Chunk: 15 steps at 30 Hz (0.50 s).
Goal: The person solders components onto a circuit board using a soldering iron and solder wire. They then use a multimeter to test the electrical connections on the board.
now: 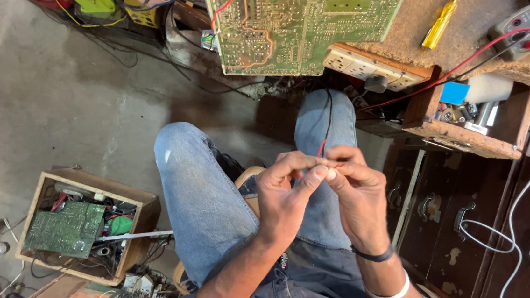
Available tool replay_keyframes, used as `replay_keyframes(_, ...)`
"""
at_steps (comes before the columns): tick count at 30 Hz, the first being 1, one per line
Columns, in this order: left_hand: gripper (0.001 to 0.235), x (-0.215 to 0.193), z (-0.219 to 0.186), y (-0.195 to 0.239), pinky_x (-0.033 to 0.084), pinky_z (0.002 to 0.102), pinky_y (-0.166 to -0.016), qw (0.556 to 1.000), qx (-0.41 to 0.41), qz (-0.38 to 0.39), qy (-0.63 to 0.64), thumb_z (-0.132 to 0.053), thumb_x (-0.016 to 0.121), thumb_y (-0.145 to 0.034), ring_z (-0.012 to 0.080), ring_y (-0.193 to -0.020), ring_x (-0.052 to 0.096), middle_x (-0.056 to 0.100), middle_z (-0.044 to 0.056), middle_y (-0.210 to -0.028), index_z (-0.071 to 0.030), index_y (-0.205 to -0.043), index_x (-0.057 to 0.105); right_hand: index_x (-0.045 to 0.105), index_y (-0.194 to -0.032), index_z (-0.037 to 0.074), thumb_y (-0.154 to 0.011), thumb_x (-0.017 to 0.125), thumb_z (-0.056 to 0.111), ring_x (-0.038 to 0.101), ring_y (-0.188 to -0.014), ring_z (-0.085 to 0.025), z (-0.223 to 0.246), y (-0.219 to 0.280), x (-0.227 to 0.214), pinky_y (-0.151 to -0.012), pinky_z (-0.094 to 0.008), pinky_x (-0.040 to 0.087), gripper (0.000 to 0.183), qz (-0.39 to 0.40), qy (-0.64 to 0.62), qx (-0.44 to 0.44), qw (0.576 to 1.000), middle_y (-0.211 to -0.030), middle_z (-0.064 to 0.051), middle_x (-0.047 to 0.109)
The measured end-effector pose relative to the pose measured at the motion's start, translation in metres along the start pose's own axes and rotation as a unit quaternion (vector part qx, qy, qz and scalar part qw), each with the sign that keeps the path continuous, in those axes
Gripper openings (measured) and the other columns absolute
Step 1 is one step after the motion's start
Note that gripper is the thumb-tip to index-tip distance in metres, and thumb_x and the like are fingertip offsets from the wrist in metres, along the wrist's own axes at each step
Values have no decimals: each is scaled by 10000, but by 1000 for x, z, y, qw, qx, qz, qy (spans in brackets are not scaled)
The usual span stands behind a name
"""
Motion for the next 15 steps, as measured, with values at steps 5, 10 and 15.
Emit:
replay_keyframes(5, 118, 14, -3, 0, 462, 228, -802, 999, 9, -6, 48, -79, 780, -963, 60, -862, 551, 693, -16, -953, -16, -1062, 766, 748, -1058, -39, -922, 705, -6, 692, -1056, -223, 4, 0, 0, -963, -352, 560, 146, 1, 30, -2, 1000, -1123, -146, 750)
replay_keyframes(10, 306, 56, 15, 5, 460, 219, -846, 992, -65, 82, 66, -69, 750, -935, 58, -905, 539, 725, 6, -1102, 0, -1227, 688, 680, -898, -24, -1025, 745, 33, 664, -885, -217, 49, 2, -59, -902, -346, 554, 154, -58, 68, -201, 975, -927, -104, 713)
replay_keyframes(15, 384, 73, 48, 13, 471, 235, -876, 983, -115, 123, 73, -32, 684, -955, 81, -946, 577, 702, 40, -1085, 28, -1325, 598, 708, -1131, -22, -1049, 720, 161, 650, -813, -154, 94, 20, -240, -793, -319, 545, 201, -386, -42, -217, 896, -855, -57, 679)
Point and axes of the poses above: each hand's wrist, its own y-axis away from the middle knuckle, its own x-axis out of the palm, z = x × y, the point moved 8 cm from there along -y, towards the middle knuckle
